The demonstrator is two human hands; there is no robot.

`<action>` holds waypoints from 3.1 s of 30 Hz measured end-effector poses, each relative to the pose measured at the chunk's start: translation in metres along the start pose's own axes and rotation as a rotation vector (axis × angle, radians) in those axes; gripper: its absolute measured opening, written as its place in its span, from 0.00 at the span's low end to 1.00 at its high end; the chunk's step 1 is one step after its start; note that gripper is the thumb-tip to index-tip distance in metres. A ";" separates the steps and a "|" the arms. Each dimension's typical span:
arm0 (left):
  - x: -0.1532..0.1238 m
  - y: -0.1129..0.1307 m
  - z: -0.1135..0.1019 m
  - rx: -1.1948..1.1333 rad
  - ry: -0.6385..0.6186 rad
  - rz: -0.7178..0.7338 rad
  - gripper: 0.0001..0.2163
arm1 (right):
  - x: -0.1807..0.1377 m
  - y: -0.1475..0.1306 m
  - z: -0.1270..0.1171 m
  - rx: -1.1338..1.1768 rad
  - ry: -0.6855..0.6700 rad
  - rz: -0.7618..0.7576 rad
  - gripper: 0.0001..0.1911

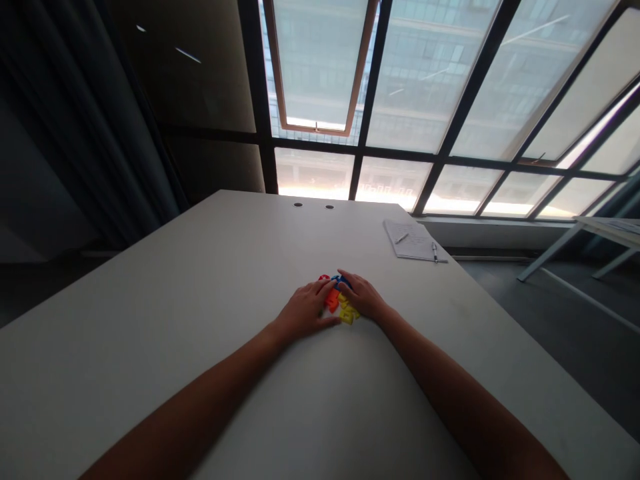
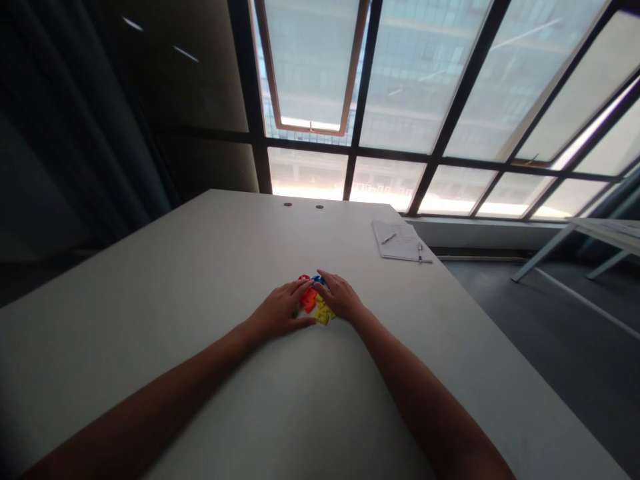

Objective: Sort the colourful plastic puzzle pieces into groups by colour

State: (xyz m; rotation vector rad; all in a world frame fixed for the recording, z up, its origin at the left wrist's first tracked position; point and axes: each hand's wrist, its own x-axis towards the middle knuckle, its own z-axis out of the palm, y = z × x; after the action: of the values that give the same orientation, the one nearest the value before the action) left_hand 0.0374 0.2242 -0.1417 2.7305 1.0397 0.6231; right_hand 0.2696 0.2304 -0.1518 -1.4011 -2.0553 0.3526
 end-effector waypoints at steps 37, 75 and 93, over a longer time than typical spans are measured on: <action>0.026 0.045 0.000 0.124 -0.089 0.059 0.49 | 0.006 0.016 0.010 0.691 0.521 0.271 0.27; 0.007 -0.081 -0.034 0.210 -0.209 -0.202 0.27 | 0.001 0.032 0.008 -0.001 0.329 0.161 0.27; -0.015 -0.030 -0.030 0.264 -0.105 -0.153 0.34 | 0.001 0.022 0.011 -0.097 0.198 0.134 0.23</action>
State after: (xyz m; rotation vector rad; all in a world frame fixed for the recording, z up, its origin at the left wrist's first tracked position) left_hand -0.0035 0.2366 -0.1281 2.8268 1.3755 0.3354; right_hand 0.2792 0.2415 -0.1719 -1.5710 -1.8444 0.1630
